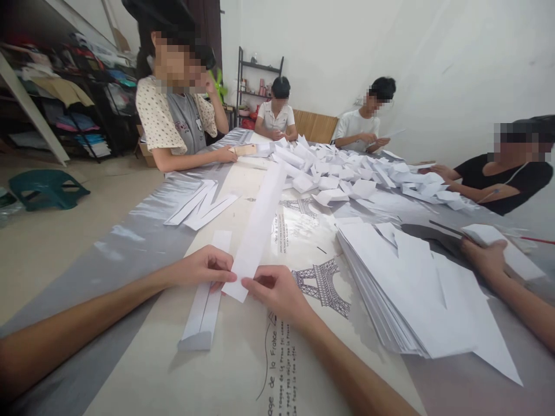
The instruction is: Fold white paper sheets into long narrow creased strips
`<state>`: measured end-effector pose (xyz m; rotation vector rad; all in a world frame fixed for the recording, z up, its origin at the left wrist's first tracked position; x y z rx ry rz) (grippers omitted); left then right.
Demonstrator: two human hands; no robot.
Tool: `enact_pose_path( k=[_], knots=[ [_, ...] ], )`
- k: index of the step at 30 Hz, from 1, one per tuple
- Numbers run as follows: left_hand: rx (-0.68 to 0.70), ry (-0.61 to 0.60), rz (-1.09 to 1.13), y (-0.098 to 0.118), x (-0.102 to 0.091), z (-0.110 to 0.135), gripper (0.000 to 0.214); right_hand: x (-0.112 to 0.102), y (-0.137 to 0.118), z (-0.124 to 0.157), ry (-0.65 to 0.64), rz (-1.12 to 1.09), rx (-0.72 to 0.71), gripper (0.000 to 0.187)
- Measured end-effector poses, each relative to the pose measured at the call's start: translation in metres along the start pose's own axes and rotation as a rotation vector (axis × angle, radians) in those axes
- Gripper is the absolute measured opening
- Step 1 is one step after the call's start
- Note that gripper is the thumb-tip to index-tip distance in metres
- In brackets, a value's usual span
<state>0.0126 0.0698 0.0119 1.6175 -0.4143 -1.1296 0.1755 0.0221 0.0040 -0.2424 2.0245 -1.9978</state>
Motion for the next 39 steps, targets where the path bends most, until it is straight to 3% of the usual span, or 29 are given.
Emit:
enact_pose_path(
  k=[15, 30, 39],
  knots=[
    [0.007, 0.038, 0.002, 0.0004, -0.0010, -0.0005, 0.030, -0.0005, 0.0002, -0.0001, 0.007, 0.005, 0.006, 0.035],
    [-0.005, -0.028, -0.075, 0.0009, 0.0027, 0.0005, 0.035, -0.0045, -0.0030, 0.0017, 0.077, 0.051, -0.016, 0.036],
    [0.030, 0.022, -0.121, 0.0055, -0.0005, 0.0007, 0.042, -0.0032, -0.0048, 0.0031, 0.045, 0.069, -0.006, 0.039]
  ],
)
Point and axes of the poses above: each hand's wrist, its own z-axis away from the middle knuckle, its own x-axis out of the palm, y = z × x, the point moved 6 cm from there along -z, towards the middle knuckle, and after that the axes turned 13 degrees about -z, right-handed, at the moved point
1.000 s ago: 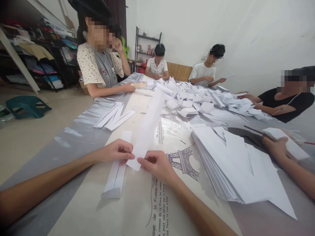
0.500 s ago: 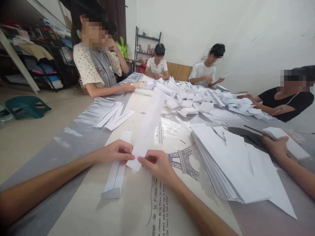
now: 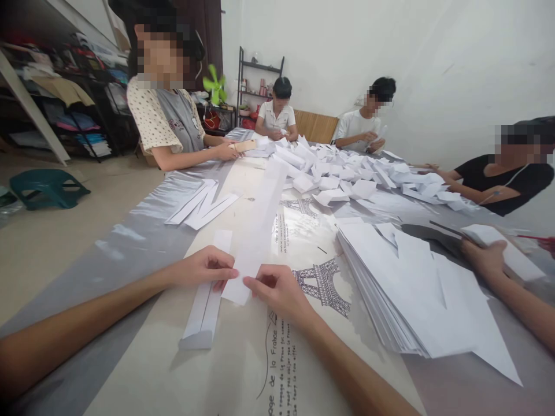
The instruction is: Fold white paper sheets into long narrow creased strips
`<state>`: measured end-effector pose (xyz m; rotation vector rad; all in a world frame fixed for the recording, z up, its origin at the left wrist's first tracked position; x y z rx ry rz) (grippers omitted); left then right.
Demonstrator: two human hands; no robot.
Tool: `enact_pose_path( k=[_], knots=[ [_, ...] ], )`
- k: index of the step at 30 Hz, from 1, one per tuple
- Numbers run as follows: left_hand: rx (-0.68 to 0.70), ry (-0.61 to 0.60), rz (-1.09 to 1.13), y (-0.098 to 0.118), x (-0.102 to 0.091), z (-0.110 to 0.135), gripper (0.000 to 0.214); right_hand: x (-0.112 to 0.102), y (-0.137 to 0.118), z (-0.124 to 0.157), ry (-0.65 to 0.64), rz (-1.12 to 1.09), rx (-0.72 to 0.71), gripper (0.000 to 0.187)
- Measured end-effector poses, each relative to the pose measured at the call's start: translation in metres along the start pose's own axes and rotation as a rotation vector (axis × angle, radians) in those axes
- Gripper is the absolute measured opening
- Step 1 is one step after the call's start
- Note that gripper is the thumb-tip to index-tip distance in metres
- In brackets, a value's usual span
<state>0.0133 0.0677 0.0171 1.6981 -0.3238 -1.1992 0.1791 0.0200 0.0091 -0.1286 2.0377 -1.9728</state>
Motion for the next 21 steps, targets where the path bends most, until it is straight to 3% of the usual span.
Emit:
enact_pose_path(
  k=[21],
  knots=[
    [0.001, -0.018, -0.050, -0.0017, -0.0006, 0.0004, 0.041, 0.0008, -0.0035, -0.0005, -0.016, -0.027, -0.028, 0.043]
  ],
)
Point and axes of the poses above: each hand's wrist, its own z-axis away from the middle knuckle, its own x-axis out of the palm, y = z × x, the point moved 6 cm from there along -z, towards the middle knuckle, and after that the axes turned 13 degrees about -z, right-handed, at the moved point
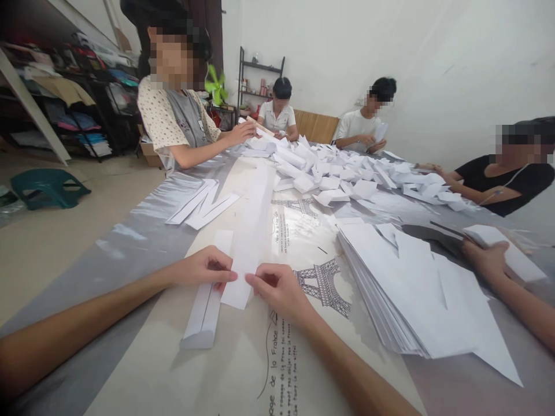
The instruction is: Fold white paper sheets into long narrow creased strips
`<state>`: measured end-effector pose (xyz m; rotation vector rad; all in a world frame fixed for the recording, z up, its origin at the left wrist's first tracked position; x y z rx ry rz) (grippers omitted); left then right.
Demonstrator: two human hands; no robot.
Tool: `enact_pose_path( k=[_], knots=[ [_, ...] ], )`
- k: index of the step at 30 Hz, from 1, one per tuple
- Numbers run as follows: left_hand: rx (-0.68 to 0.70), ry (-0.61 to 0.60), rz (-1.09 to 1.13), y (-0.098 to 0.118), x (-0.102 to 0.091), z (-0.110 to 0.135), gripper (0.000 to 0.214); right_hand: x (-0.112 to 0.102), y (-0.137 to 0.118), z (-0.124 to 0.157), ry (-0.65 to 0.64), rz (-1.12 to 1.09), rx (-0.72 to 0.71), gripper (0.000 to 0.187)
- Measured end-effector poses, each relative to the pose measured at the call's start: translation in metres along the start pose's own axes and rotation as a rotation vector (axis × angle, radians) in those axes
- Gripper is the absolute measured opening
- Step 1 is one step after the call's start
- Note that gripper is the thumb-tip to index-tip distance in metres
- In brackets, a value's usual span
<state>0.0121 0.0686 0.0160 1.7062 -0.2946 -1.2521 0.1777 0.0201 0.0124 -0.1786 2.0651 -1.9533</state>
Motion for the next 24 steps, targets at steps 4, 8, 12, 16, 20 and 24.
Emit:
enact_pose_path(
  k=[4, 8, 12, 16, 20, 24],
  knots=[
    [0.007, 0.032, 0.047, 0.0006, -0.0014, -0.0002, 0.041, 0.0010, 0.0004, -0.0006, -0.014, 0.003, 0.004, 0.043],
    [0.006, 0.051, 0.080, -0.0015, -0.0023, -0.0002, 0.040, 0.0028, 0.0014, -0.0011, -0.036, 0.013, 0.017, 0.042],
    [0.015, 0.055, 0.072, -0.0027, -0.0029, -0.0001, 0.040, 0.0035, 0.0006, -0.0014, -0.048, 0.011, 0.014, 0.042],
    [0.015, 0.045, 0.053, -0.0018, -0.0024, 0.0003, 0.040, 0.0049, -0.0022, -0.0011, -0.053, 0.018, 0.004, 0.045],
    [0.010, 0.029, 0.024, -0.0014, -0.0006, 0.0006, 0.041, 0.0037, -0.0030, -0.0010, -0.025, 0.029, -0.013, 0.048],
    [0.002, 0.031, 0.019, -0.0018, -0.0004, 0.0003, 0.042, 0.0015, -0.0006, -0.0012, -0.011, 0.025, -0.015, 0.048]
  ],
)
Point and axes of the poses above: each hand's wrist, its own z-axis away from the middle knuckle, its own x-axis out of the palm, y = z × x, the point moved 6 cm from there along -z, towards the middle knuckle, and after that the axes turned 13 degrees about -z, right-handed, at the moved point
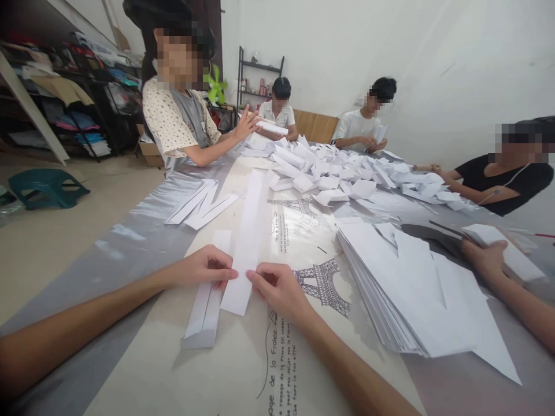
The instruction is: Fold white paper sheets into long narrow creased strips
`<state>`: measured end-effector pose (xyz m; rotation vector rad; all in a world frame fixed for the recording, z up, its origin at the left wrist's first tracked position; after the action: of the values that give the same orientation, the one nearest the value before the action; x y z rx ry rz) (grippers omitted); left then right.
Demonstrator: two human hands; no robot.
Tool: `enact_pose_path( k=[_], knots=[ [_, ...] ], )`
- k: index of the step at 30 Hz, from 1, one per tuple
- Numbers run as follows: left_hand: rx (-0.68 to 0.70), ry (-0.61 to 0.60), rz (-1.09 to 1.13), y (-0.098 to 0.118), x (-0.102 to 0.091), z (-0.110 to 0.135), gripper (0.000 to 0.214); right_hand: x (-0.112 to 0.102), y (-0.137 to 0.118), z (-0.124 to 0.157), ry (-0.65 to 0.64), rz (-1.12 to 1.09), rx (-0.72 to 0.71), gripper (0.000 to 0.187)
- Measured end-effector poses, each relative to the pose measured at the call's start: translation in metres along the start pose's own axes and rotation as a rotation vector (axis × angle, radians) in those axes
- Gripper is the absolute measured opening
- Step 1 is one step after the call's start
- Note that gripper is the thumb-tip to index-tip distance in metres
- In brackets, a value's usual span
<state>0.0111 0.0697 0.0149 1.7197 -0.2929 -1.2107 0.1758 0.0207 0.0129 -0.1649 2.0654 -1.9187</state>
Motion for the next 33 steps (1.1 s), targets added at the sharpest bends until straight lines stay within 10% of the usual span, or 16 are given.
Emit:
enact_pose_path(
  k=[33],
  knots=[
    [0.012, 0.054, 0.127, -0.0001, -0.0060, -0.0020, 0.040, -0.0015, -0.0005, -0.0001, -0.016, -0.052, -0.003, 0.043]
  ],
)
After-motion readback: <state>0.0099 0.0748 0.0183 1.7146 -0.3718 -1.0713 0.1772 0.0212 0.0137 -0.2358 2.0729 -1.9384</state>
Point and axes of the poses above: each hand's wrist, its own z-axis away from the middle knuckle, its own x-axis out of the palm, y = z × x, the point moved 6 cm from there along -z, towards the middle knuckle, and after that the axes turned 13 degrees about -z, right-handed, at the moved point
